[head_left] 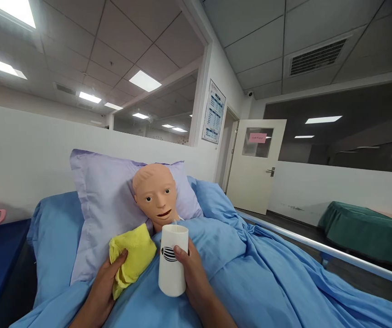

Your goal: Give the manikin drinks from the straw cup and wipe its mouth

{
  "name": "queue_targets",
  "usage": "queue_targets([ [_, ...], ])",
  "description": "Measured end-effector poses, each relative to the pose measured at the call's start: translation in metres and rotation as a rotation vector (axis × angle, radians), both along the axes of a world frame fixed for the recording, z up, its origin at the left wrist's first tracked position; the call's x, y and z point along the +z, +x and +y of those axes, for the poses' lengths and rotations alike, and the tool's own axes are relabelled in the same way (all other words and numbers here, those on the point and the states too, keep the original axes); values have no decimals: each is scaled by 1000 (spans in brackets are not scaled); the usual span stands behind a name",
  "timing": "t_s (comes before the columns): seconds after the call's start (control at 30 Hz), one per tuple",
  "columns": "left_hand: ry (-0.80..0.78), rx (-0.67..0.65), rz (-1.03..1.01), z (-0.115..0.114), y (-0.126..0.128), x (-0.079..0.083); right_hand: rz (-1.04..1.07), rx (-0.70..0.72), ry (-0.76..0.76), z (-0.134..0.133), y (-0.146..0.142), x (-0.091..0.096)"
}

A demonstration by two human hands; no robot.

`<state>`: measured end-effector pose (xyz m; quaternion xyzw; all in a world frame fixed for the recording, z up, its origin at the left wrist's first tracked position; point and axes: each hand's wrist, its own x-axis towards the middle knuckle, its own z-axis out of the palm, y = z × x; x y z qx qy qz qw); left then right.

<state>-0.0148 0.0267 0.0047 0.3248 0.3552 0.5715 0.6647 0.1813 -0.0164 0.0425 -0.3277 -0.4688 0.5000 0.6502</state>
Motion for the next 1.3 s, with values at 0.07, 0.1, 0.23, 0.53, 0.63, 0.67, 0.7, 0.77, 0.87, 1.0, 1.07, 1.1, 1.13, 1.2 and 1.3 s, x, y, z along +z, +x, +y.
queue_targets([
  [0.07,-3,2,1,0,0,0,-14,2,-9,1,0,0],
  [0.1,-7,6,3,0,0,0,-19,3,-9,1,0,-1],
  [0.23,0,8,27,1,0,-2,-28,7,15,4,1,-3],
  [0.53,3,19,47,-2,2,2,-21,38,7,0,0,2],
  [0.63,7,17,41,-3,2,3,-34,30,3,0,0,4],
  [0.67,11,7,37,-3,2,3,-40,22,6,0,0,4],
  [0.7,13,-1,32,-2,1,3,-47,18,11,0,0,3],
  [0.77,11,-2,26,-2,1,2,-54,17,18,0,0,3],
  [0.87,18,0,12,-3,1,3,-63,27,17,-1,0,3],
  [1.0,23,-23,6,-5,0,3,-97,33,16,-2,1,2],
  [1.07,20,-18,7,-5,-1,2,-103,23,9,-1,1,2],
  [1.1,20,-14,6,-5,-1,3,-107,19,5,-1,1,2],
  [1.13,22,-11,6,-5,0,3,-112,16,4,-2,0,2],
  [1.2,32,-18,0,-5,0,3,-128,18,9,-2,0,3],
  [1.3,56,-39,-14,-6,1,4,-161,31,22,-3,0,5],
])
